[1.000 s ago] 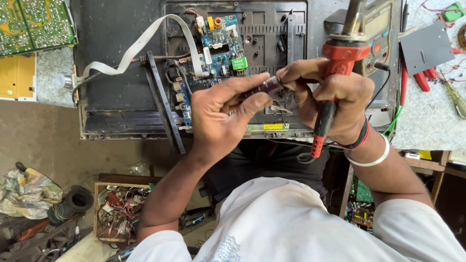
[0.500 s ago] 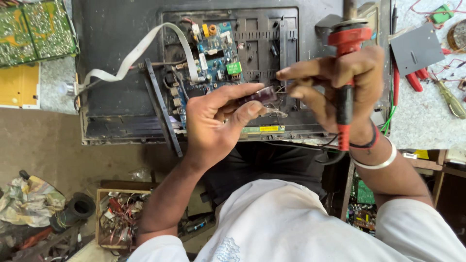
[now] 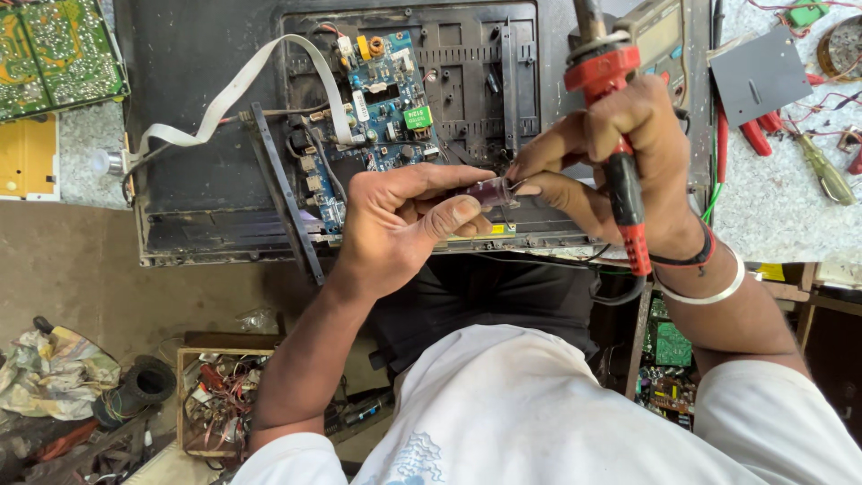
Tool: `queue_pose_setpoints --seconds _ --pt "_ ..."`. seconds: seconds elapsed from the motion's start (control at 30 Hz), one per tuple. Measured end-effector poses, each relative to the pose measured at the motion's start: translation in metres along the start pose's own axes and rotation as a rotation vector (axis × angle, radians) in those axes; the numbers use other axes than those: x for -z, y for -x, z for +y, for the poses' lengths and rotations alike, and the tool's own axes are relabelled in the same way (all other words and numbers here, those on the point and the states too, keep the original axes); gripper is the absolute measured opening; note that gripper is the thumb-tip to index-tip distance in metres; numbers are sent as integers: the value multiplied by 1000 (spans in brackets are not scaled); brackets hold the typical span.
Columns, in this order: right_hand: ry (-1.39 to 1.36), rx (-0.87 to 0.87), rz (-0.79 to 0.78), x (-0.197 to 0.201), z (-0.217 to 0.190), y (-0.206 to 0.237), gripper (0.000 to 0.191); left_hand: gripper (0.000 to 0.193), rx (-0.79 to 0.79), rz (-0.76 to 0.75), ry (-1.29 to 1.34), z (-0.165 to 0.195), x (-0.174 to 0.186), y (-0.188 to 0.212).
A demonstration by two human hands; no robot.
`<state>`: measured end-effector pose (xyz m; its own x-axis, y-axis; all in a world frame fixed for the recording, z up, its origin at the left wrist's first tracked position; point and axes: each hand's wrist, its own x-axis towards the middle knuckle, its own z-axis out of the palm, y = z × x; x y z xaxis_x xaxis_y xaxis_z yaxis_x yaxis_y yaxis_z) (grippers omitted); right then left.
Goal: The person repairs a TV mainboard by soldering a cylindrical capacitor onto the circuit board. They hold the board in one hand, use a soldering iron with the other to heat the component's leads, reposition the capacitor, and continue soldering it onto the board.
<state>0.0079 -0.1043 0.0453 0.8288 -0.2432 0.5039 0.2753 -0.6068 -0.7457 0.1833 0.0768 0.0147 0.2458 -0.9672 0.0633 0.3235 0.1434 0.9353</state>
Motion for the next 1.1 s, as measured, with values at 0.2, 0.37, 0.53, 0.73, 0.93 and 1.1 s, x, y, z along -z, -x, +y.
queue_pose_setpoints --seconds 0.2,0.37,0.53,0.73,0.93,1.1 --pt "-76 -45 72 3 -12 -2 54 28 -17 28 -21 0 -5 0" --pt "124 88 31 3 -21 -5 52 28 -8 49 33 0 -12 1" --pt "193 126 14 3 -26 -7 46 29 3 61 -51 5 -16 4" --pt "303 126 -38 -4 -27 -1 42 29 -98 96 -336 14 -20 8" --pt "315 121 -20 -6 -23 9 43 28 -121 79 -472 22 -17 7" --pt "202 124 90 -1 -18 10 50 28 -141 104 -408 20 -19 11"
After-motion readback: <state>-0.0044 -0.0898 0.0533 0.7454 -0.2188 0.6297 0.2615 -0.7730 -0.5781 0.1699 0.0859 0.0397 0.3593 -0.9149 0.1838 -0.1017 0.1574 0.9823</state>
